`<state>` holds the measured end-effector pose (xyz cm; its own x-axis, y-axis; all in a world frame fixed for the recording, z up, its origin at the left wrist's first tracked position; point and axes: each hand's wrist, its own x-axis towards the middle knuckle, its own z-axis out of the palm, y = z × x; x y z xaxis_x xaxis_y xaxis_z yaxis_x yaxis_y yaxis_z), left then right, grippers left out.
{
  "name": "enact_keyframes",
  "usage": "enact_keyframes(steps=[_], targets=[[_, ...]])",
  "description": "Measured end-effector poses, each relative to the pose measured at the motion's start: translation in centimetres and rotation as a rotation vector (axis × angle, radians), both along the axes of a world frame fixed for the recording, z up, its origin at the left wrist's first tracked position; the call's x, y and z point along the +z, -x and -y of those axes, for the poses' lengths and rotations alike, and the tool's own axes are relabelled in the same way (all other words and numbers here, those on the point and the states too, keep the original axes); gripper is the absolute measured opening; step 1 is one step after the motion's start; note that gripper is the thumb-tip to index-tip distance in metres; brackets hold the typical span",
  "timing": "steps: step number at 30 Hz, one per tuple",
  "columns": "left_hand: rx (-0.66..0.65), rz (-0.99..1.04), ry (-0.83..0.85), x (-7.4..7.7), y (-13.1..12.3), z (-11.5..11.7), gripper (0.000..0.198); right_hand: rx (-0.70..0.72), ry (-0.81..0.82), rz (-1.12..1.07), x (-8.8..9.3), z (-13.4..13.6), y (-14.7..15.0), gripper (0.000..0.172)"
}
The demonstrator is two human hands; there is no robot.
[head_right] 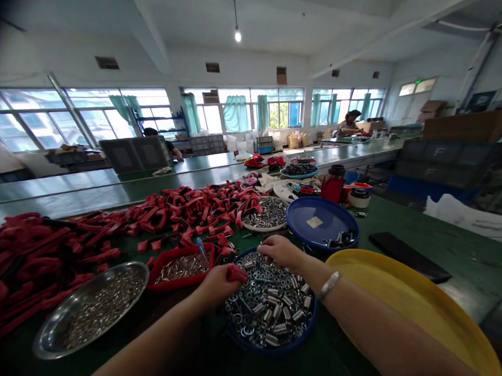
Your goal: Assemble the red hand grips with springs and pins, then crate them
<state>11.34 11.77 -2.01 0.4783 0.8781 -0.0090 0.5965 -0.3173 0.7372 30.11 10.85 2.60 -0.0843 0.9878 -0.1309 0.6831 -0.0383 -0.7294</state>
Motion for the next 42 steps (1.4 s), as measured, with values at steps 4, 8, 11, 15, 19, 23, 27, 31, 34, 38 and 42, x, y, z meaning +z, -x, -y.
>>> enact_keyframes(steps=[4, 8, 11, 15, 19, 23, 27, 31, 34, 38, 42], targets=[[-0.016, -0.142, -0.057, -0.3, -3.6, -1.8, 0.012, -0.138, -0.034, -0.267, -0.8, 4.4, 0.0, 0.019], [-0.057, -0.247, -0.042, -0.4, -5.6, -2.8, 0.012, -0.235, -0.002, -0.682, -2.9, 8.3, 0.2, 0.027], [-0.075, -0.249, -0.022, -0.3, -5.6, -3.1, 0.014, -0.272, 0.031, -0.762, -4.2, 10.2, 0.0, 0.031], [-0.036, -0.144, 0.013, 0.0, -4.7, -2.8, 0.016, -0.311, 0.017, -0.766, -5.3, 11.2, -0.5, 0.030], [0.050, 0.068, 0.113, 0.4, -3.4, -1.9, 0.006, -0.420, -0.079, -0.865, -5.4, 10.8, -0.4, 0.035], [0.126, 0.298, 0.275, 0.5, -1.6, 1.0, 0.018, -0.400, -0.114, -0.958, -5.3, 10.0, 0.9, 0.042], [0.291, 0.772, 0.691, 0.4, -0.4, 4.9, 0.016, -0.348, -0.142, -1.049, -5.5, 9.6, 3.1, 0.036], [0.414, 1.103, 0.980, 0.3, 0.2, 7.5, 0.012, -0.308, -0.103, -1.096, -5.7, 10.0, 5.4, 0.033], [0.442, 1.172, 0.979, 0.1, 0.7, 8.5, 0.012, -0.314, -0.069, -1.110, -5.5, 10.4, 6.7, 0.034], [0.511, 1.258, 0.986, -0.1, 1.3, 9.4, 0.012, -0.347, -0.051, -1.103, -5.6, 10.9, 7.9, 0.035], [0.632, 1.348, 0.967, -0.5, 1.2, 10.3, 0.013, -0.386, -0.004, -1.122, -6.3, 11.0, 8.9, 0.033]])
